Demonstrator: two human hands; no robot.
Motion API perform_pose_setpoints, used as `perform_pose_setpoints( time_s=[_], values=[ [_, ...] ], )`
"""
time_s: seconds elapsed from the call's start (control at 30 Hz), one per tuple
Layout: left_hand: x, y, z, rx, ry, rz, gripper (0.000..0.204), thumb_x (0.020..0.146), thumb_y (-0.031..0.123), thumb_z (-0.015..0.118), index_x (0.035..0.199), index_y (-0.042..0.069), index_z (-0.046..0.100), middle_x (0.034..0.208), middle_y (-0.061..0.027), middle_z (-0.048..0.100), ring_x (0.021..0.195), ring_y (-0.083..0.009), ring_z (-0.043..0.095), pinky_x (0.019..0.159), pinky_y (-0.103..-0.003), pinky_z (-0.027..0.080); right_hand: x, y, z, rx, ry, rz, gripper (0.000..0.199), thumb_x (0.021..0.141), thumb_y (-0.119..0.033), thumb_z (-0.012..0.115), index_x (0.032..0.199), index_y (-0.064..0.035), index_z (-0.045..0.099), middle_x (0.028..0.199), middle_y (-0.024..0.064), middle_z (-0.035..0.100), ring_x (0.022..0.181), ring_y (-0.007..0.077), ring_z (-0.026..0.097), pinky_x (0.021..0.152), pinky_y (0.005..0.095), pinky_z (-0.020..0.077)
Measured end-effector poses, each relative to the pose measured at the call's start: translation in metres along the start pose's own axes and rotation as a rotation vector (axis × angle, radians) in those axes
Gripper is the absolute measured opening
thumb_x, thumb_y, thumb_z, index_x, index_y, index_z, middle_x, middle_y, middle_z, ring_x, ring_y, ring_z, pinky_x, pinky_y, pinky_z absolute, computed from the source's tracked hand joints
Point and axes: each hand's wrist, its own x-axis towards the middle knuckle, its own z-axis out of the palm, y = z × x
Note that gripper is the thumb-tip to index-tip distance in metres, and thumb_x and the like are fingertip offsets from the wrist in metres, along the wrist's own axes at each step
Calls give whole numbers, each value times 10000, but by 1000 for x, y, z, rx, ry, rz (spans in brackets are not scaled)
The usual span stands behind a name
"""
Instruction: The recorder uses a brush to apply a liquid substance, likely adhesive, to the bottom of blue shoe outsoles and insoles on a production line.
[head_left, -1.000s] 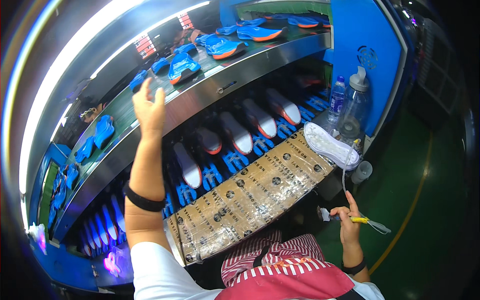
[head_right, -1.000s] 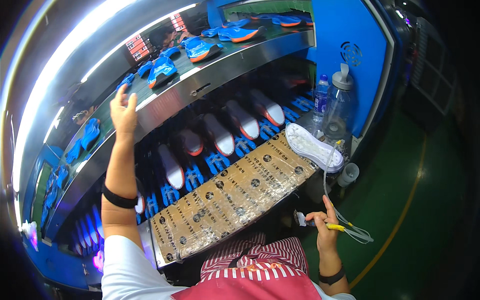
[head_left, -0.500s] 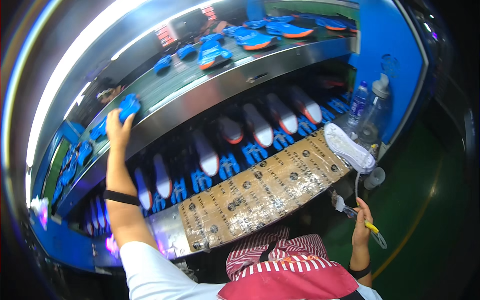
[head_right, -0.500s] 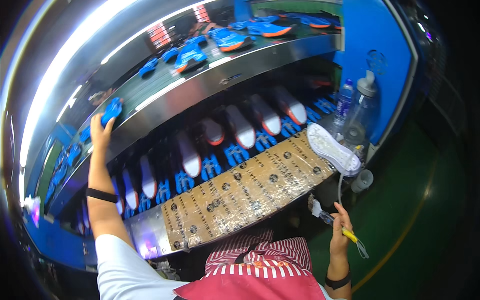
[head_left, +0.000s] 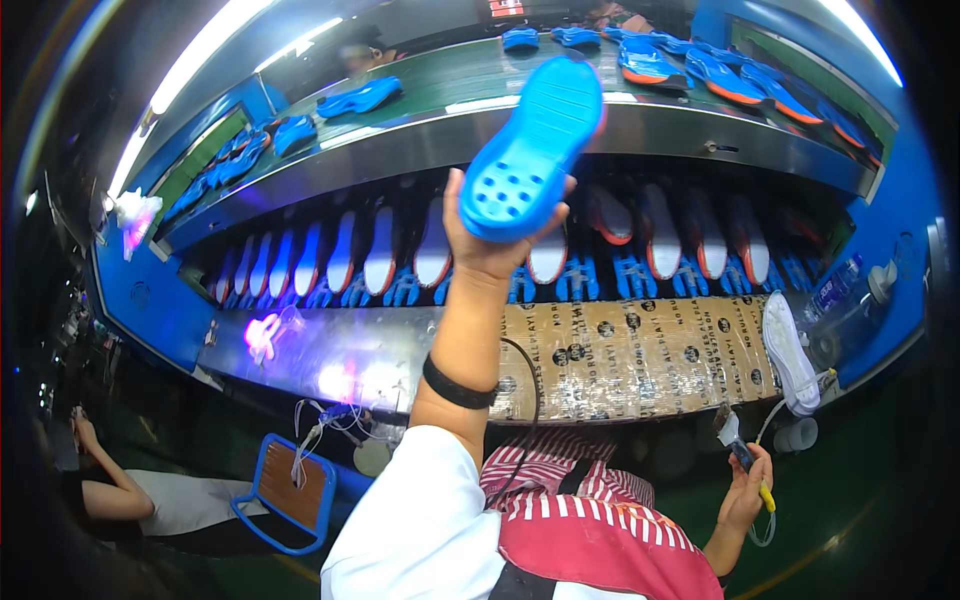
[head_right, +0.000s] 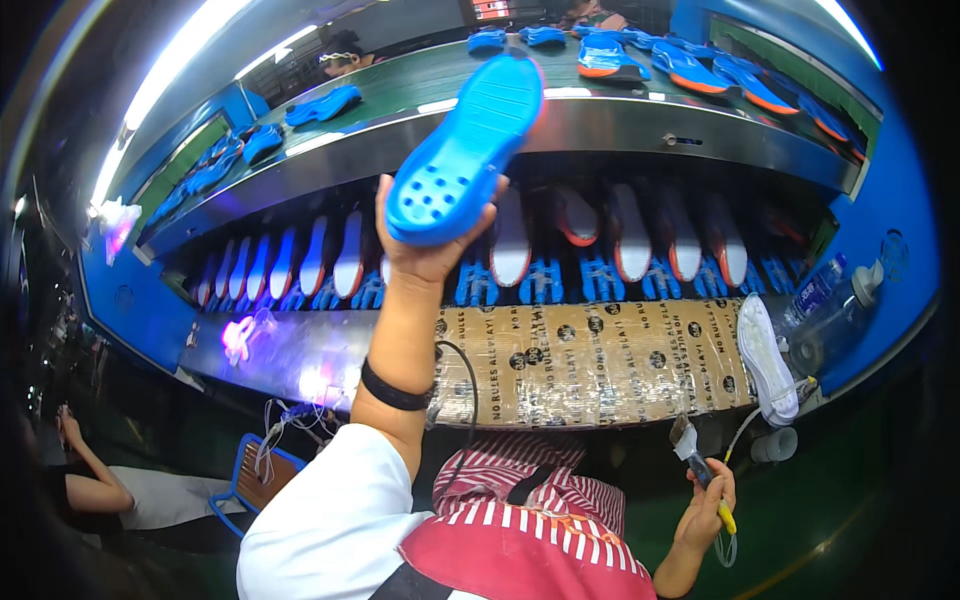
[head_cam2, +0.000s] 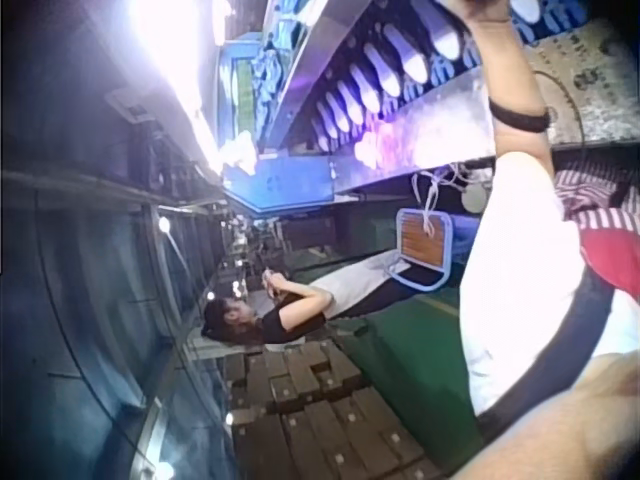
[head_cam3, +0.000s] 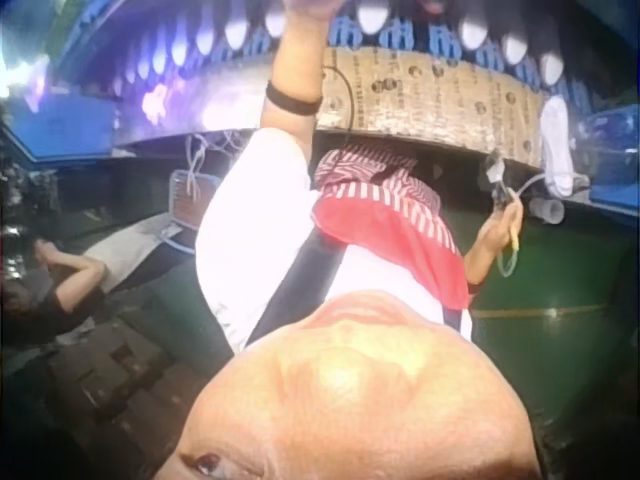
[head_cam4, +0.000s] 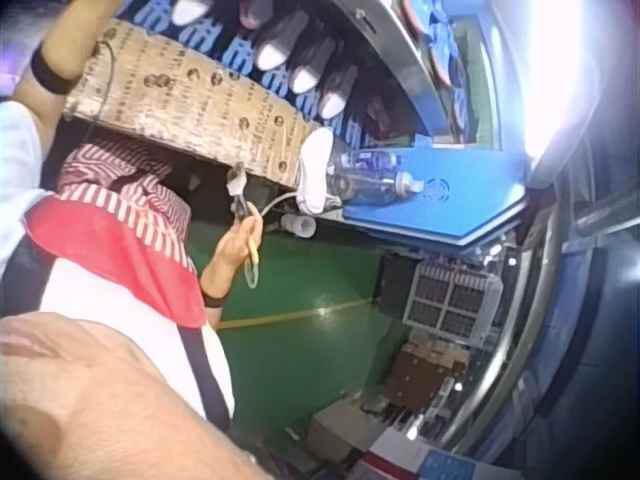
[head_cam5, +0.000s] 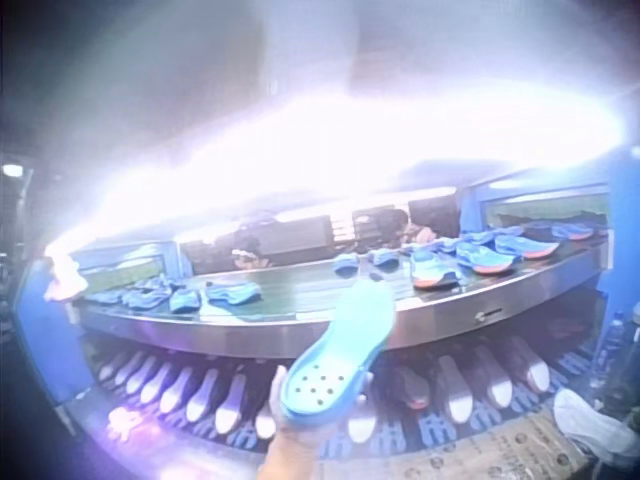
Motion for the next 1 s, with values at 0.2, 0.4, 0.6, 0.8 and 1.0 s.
perform_pose_setpoints(
  time_s=[0.2,0.4,0.6,0.8,1.0],
  values=[
    [-56,-75,-1,178,9,93,793,774,478,503,1351,0,245,1293,-272,361,1172,-416,409,846,-536,462,-14,-1,10,1,-4,53,322,756,-100,658,1015,50,541,910,116,584,831,191,576,798,290,446],
    [-142,-107,-51,11,379,-285,856,740,525,520,1359,8,234,1322,-291,319,1194,-428,379,850,-565,443,-21,3,17,-54,-28,85,286,732,-67,654,971,60,559,861,121,596,791,197,591,791,293,465],
    [-224,-132,-70,-184,633,-467,791,715,422,554,1337,9,291,1319,-233,369,1184,-421,399,918,-559,389,-15,14,44,-82,-106,132,233,742,-56,610,934,70,569,850,134,609,766,192,606,748,292,490],
    [-245,-153,-75,-254,638,-510,804,725,460,553,1340,16,288,1326,-223,361,1189,-414,395,929,-554,384,-2,20,71,-48,-289,178,200,763,-27,614,946,49,589,856,113,638,783,144,613,740,233,474],
    [-246,-169,-69,-142,531,-542,786,782,556,460,1339,28,294,1299,-220,395,1168,-400,421,923,-521,406,-8,16,92,50,-288,209,192,769,-27,618,942,53,588,868,109,637,777,127,606,746,233,472]
  ],
)
